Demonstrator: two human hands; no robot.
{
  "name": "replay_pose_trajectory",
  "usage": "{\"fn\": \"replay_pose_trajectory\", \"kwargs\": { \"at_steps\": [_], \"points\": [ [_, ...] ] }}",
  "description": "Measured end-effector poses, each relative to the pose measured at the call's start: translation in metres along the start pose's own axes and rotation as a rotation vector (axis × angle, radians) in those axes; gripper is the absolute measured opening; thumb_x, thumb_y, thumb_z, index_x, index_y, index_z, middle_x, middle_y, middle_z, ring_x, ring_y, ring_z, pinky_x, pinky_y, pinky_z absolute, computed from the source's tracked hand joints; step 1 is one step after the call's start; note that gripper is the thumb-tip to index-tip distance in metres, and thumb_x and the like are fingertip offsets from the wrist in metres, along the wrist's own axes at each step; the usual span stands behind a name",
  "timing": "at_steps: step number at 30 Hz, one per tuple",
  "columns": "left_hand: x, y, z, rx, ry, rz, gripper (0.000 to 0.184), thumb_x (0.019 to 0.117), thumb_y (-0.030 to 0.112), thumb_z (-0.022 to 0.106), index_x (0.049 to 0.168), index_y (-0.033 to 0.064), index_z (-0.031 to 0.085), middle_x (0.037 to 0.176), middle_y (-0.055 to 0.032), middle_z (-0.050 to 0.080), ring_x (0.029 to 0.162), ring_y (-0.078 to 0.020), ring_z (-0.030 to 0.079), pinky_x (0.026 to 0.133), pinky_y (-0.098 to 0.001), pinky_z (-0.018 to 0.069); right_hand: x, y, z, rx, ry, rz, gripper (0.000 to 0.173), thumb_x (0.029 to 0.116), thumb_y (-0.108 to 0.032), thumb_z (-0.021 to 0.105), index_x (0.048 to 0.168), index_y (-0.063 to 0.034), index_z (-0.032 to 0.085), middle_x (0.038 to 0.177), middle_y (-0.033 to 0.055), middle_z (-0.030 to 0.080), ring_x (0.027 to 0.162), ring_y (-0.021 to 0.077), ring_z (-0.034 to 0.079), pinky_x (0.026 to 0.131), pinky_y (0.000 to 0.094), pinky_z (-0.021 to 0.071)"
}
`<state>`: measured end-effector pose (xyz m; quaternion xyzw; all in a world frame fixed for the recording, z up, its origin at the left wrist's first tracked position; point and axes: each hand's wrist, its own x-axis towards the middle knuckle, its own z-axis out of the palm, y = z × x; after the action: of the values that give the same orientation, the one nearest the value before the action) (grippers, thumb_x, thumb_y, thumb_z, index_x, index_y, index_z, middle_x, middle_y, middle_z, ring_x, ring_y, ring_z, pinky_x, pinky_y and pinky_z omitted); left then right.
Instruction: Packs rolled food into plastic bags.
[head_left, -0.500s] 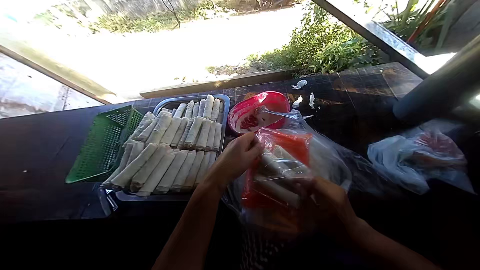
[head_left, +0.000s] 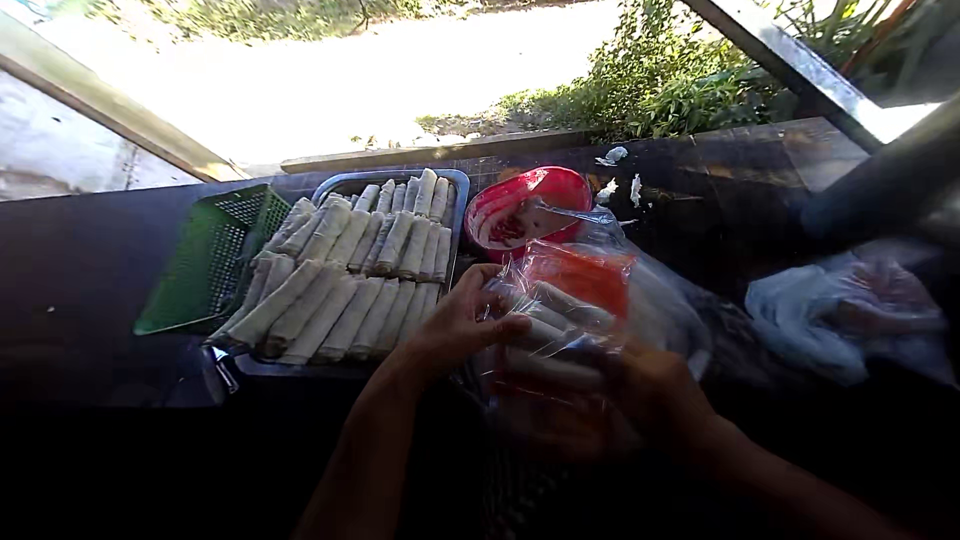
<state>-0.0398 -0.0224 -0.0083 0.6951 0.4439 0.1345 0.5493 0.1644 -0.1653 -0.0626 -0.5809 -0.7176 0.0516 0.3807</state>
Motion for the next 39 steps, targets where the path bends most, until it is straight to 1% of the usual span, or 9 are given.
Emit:
{"fn": "replay_pose_trajectory", "kwargs": {
  "at_steps": [5, 8, 11, 18, 20, 23, 26, 34, 39],
  "points": [
    [0.006, 0.004, 0.005, 0.023, 0.0, 0.001, 0.066, 0.0887, 0.017, 0.074, 0.145, 0.008, 0.039, 0.096, -0.0002, 0.07, 0.084, -0.0032, 0.067, 0.079, -0.0232, 0.0566, -0.013, 0.014, 0.001, 0.06, 0.129, -0.044, 0.021, 0.1009, -0.011, 0.054, 0.104, -0.0023, 0.073, 0.089, 0.0089, 0.076, 0.076, 0.0119, 0.072, 0.067, 0.0223, 0.0568],
    [0.017, 0.011, 0.005, -0.02, -0.004, 0.03, 0.059, 0.0902, 0.011, 0.073, 0.141, 0.0103, 0.042, 0.096, 0.0008, 0.071, 0.084, -0.003, 0.068, 0.077, -0.0216, 0.0563, -0.016, 0.031, -0.001, 0.061, 0.28, 0.015, 0.019, 0.1013, -0.022, 0.062, 0.1, -0.0026, 0.066, 0.088, 0.0107, 0.07, 0.07, 0.0082, 0.063, 0.06, 0.0165, 0.0511],
    [0.028, 0.019, 0.011, -0.063, -0.071, 0.095, 0.058, 0.0894, 0.006, 0.072, 0.139, 0.0119, 0.042, 0.092, 0.0025, 0.071, 0.081, -0.0026, 0.068, 0.076, -0.0205, 0.0572, -0.007, 0.037, -0.003, 0.036, 0.27, 0.127, 0.041, 0.0965, -0.033, 0.069, 0.112, 0.003, 0.058, 0.099, 0.0175, 0.065, 0.072, 0.0127, 0.061, 0.058, 0.0207, 0.0495],
    [0.041, 0.021, 0.001, -0.06, -0.147, 0.123, 0.052, 0.0893, -0.006, 0.065, 0.136, 0.0091, 0.048, 0.095, -0.0001, 0.071, 0.077, -0.0045, 0.068, 0.071, -0.0194, 0.0576, -0.008, 0.027, -0.006, 0.45, 0.176, 0.093, 0.014, 0.0999, -0.01, 0.062, 0.101, 0.0038, 0.066, 0.097, 0.0101, 0.069, 0.082, 0.0023, 0.067, 0.074, 0.0136, 0.0568],
    [0.041, 0.019, -0.001, 0.209, -0.006, 0.232, 0.048, 0.0909, 0.003, 0.07, 0.135, 0.0093, 0.052, 0.101, 0.0, 0.07, 0.083, -0.0056, 0.067, 0.074, -0.0231, 0.057, -0.009, 0.021, -0.004, 0.428, 0.182, 0.06, 0.012, 0.1007, -0.008, 0.061, 0.101, 0.0026, 0.065, 0.099, 0.0113, 0.069, 0.083, 0.0028, 0.067, 0.074, 0.0129, 0.0563],
    [0.021, 0.022, 0.012, 0.683, 0.315, 0.506, 0.047, 0.0968, 0.029, 0.068, 0.134, 0.0008, 0.058, 0.119, -0.0142, 0.069, 0.109, -0.032, 0.065, 0.092, -0.0548, 0.0504, -0.011, 0.026, 0.0, 0.388, 0.201, 0.101, 0.011, 0.0959, -0.004, 0.063, 0.103, 0.0032, 0.066, 0.1, 0.0123, 0.067, 0.078, 0.0025, 0.064, 0.07, 0.0117, 0.0547],
    [-0.028, 0.03, 0.049, 0.732, 0.347, 0.666, 0.05, 0.0987, 0.051, 0.057, 0.119, 0.0069, 0.069, 0.11, -0.0102, 0.073, 0.103, -0.0267, 0.068, 0.086, -0.0476, 0.052, -0.017, 0.026, -0.003, 0.386, 0.2, 0.087, 0.011, 0.0973, -0.006, 0.062, 0.106, 0.0013, 0.064, 0.101, 0.0112, 0.064, 0.083, 0.0006, 0.062, 0.073, 0.0095, 0.0528],
    [-0.026, 0.005, 0.121, 1.046, 0.599, 0.701, 0.031, 0.1021, 0.034, 0.052, 0.104, 0.0109, 0.072, 0.098, -0.0088, 0.072, 0.091, -0.0266, 0.065, 0.079, -0.0382, 0.0456, -0.02, 0.022, -0.004, 0.327, 0.211, -0.083, 0.004, 0.1006, -0.005, 0.057, 0.102, -0.0031, 0.06, 0.1, 0.0097, 0.064, 0.093, 0.0055, 0.064, 0.084, 0.0115, 0.052],
    [-0.005, 0.016, 0.12, 1.09, 0.671, 0.641, 0.02, 0.0901, 0.001, 0.057, 0.098, 0.0073, 0.074, 0.092, -0.0116, 0.073, 0.084, -0.0299, 0.069, 0.069, -0.0394, 0.0512, -0.023, 0.022, -0.006, 0.294, 0.185, -0.144, 0.008, 0.0985, -0.003, 0.057, 0.093, -0.0047, 0.062, 0.093, 0.01, 0.067, 0.092, 0.0094, 0.066, 0.085, 0.0138, 0.0527]
  ]
}}
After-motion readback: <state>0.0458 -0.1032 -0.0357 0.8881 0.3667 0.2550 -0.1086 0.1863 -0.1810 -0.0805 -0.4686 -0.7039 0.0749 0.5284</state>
